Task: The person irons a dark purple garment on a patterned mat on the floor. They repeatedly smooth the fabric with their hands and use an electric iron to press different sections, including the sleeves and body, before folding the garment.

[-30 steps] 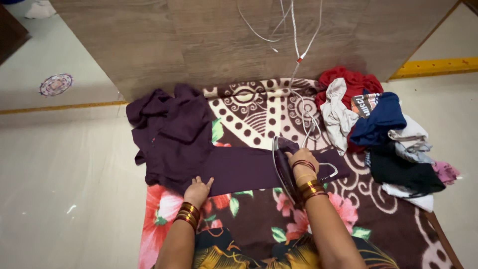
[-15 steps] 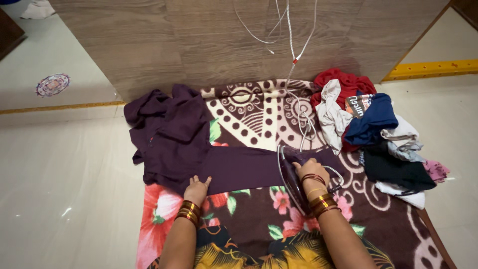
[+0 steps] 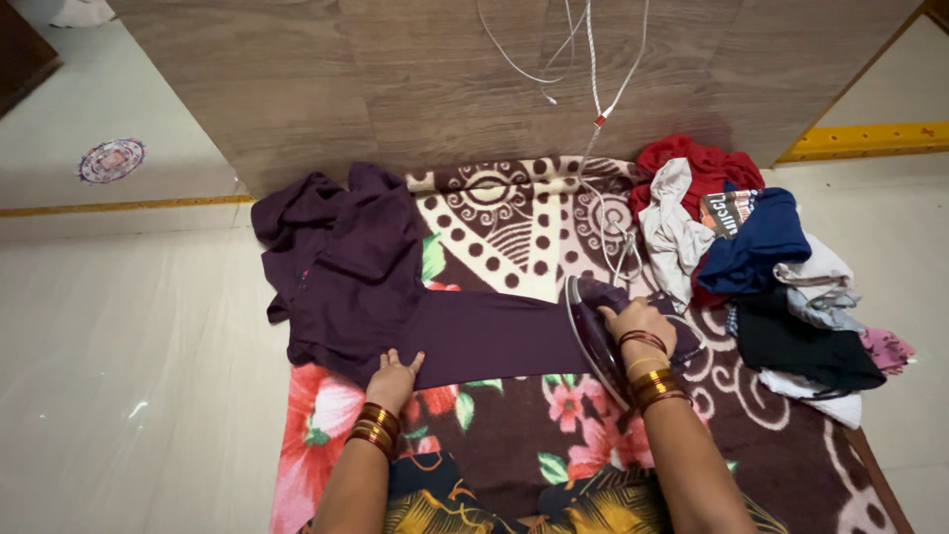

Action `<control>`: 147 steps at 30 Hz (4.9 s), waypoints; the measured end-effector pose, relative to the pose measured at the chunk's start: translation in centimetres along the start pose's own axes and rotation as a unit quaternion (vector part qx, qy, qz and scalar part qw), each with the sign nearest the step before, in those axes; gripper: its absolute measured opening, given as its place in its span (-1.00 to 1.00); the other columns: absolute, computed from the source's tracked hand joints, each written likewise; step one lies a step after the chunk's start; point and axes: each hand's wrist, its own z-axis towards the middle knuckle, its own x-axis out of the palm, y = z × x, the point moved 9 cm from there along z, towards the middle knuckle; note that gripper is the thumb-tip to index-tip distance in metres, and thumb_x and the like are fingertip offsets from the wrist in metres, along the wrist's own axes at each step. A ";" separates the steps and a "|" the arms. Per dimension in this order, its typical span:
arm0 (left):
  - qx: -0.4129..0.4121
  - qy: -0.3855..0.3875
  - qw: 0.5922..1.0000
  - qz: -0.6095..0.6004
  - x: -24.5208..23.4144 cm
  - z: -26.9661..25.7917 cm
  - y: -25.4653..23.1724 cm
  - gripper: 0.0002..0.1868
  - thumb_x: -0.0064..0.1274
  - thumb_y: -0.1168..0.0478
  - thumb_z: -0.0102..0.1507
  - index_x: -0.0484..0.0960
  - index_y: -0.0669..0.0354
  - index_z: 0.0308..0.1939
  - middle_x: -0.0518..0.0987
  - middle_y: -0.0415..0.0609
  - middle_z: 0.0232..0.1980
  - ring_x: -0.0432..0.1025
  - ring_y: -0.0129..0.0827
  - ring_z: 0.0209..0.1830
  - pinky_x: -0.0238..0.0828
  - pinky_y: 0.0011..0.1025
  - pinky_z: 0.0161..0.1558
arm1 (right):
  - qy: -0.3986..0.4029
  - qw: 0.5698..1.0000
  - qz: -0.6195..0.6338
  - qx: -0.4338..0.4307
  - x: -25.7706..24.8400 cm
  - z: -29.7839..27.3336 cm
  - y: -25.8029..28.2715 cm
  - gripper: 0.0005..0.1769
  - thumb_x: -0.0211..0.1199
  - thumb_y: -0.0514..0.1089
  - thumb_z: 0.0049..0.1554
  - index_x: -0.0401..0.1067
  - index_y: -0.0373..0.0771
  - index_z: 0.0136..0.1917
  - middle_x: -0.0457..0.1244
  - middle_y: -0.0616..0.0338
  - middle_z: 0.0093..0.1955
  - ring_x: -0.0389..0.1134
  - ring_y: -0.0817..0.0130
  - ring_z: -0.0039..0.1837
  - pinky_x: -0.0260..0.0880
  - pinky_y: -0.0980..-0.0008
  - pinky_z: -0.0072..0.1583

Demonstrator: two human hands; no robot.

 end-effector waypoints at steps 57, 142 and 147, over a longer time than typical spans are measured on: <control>-0.012 -0.008 1.000 -0.014 1.4 0.5 0.6 -0.19 0.01 0.06 0.34 -0.04 -0.47 0.60 -0.03 0.39 0.60 0.06 0.17 0.57 0.31 -0.25 0.38 | 0.002 0.999 -0.020 0.039 -0.4 0.2 -7.3 -0.15 0.25 0.55 0.04 0.54 -0.16 0.25 0.40 -0.14 0.21 0.46 -0.04 0.23 0.48 0.07 0.21; 0.004 0.001 1.000 0.005 0.6 -0.2 1.0 -0.12 -0.28 0.44 0.31 -0.09 -0.44 0.62 -0.03 0.41 0.60 0.06 0.14 0.58 0.40 -0.27 0.31 | 0.059 0.989 0.031 0.131 -0.2 9.9 -13.8 -0.03 0.35 0.54 -0.02 0.50 -0.26 0.33 0.30 -0.22 0.38 0.35 -0.11 0.38 0.39 -0.01 0.31; -0.001 -0.018 1.000 -0.005 0.4 -0.3 1.0 -0.15 -0.31 0.42 0.33 -0.07 -0.49 0.60 -0.03 0.36 0.60 0.07 0.11 0.58 0.42 -0.24 0.29 | 0.040 0.990 0.043 0.128 2.4 10.8 -15.8 0.03 0.36 0.54 -0.05 0.42 -0.30 0.37 0.25 -0.25 0.40 0.31 -0.13 0.39 0.36 -0.02 0.32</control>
